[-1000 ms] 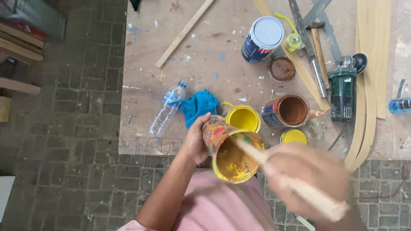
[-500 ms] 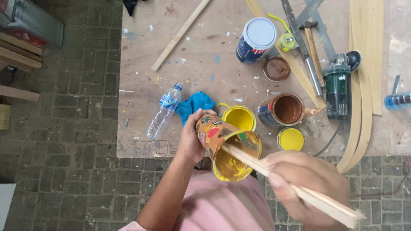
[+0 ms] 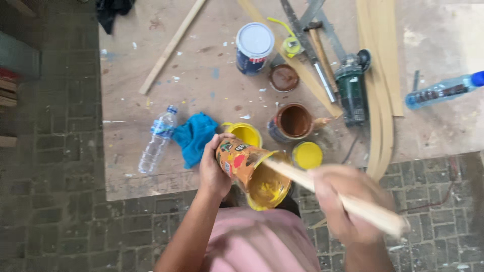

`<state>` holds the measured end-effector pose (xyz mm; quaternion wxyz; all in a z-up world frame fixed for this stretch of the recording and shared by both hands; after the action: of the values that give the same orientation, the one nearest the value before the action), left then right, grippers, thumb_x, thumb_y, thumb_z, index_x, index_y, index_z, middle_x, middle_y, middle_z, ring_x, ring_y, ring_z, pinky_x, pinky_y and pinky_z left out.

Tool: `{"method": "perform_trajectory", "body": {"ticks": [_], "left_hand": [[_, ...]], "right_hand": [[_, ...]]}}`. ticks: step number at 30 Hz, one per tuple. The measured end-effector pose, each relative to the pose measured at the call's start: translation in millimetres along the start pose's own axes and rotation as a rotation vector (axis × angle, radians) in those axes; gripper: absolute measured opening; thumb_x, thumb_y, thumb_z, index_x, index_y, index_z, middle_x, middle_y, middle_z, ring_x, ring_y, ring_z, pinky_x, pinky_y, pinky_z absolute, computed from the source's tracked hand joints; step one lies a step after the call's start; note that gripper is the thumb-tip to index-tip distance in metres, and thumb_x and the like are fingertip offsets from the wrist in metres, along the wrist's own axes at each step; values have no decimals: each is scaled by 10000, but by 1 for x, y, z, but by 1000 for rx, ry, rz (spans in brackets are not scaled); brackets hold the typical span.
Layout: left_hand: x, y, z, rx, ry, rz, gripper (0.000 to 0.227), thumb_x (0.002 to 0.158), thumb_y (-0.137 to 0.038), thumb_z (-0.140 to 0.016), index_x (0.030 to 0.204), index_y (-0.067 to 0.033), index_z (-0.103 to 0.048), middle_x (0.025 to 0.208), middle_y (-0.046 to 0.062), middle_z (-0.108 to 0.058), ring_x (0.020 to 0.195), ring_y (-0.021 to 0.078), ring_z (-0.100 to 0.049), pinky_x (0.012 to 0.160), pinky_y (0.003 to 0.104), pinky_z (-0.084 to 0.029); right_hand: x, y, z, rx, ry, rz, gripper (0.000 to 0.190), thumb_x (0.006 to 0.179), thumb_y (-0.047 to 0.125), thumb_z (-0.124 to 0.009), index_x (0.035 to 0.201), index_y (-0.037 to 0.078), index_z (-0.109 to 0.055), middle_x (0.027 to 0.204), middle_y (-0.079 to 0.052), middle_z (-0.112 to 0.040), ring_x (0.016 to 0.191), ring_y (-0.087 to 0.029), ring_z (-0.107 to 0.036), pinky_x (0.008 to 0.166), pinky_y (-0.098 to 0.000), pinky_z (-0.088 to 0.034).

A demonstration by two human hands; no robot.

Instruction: The person pours yellow paint from a can into a smaller container holding brown paint. They then use a wooden stick to stir the mixture thoroughly, blending the colors together.

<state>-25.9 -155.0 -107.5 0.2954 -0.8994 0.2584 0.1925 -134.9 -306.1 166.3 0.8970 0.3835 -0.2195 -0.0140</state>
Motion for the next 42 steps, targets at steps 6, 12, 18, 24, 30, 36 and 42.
{"method": "perform_trajectory", "body": {"ticks": [6,12,18,24,30,36,42], "left_hand": [[-4,46,-41,49,-31,-178,310,947,-338,-522,942,-62,-662,839,99,-640,783,204,-629,718,329,-510],[-12,126,-76,-42,-10,-150,309,972,-345,-500,980,-70,-640,880,142,-664,800,246,-654,713,358,-531],[-19,170,-101,-117,87,-194,317,908,-334,-520,966,-48,-645,948,152,-671,854,282,-624,803,425,-507],[-23,191,-101,-130,41,-276,316,909,-321,-500,957,-50,-657,962,147,-675,850,272,-616,801,413,-510],[-36,204,-116,-123,-72,-236,284,864,-319,-522,889,-71,-658,923,122,-672,825,260,-612,775,400,-532],[-30,216,-108,-99,-33,-230,306,879,-313,-501,904,-55,-663,935,142,-659,837,286,-603,794,415,-512],[-25,221,-100,-123,-43,-199,311,885,-312,-498,908,-49,-662,932,144,-670,877,290,-613,838,420,-510]], "right_hand": [[-20,-64,48,88,-21,101,130,919,97,-567,844,26,-645,849,-133,-717,775,-237,-752,707,-282,-624],[-41,-109,115,124,1,86,150,923,126,-567,840,40,-658,863,-149,-729,793,-228,-748,731,-296,-624],[-69,-127,153,132,74,128,115,908,153,-584,898,67,-660,956,-145,-723,840,-217,-743,781,-296,-602],[-80,-136,178,26,102,216,151,933,197,-551,879,104,-658,943,-79,-730,754,-156,-730,649,-251,-577],[-85,-147,183,76,127,227,158,912,167,-575,864,75,-693,954,-80,-735,775,-152,-747,683,-241,-593],[-83,-142,184,81,147,265,216,928,213,-548,845,78,-696,943,-88,-727,752,-160,-726,641,-251,-579],[-87,-149,174,153,144,258,218,940,220,-539,859,72,-676,934,-112,-717,768,-170,-726,660,-254,-599]]}}
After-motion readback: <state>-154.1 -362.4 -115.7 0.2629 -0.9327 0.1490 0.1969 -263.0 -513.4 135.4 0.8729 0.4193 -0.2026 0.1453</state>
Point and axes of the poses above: each hand's wrist, its own x-axis towards the middle knuckle, its own z-axis out of the back of the hand, y = z × x, the point moved 10 cm from there along x, towards the middle knuckle
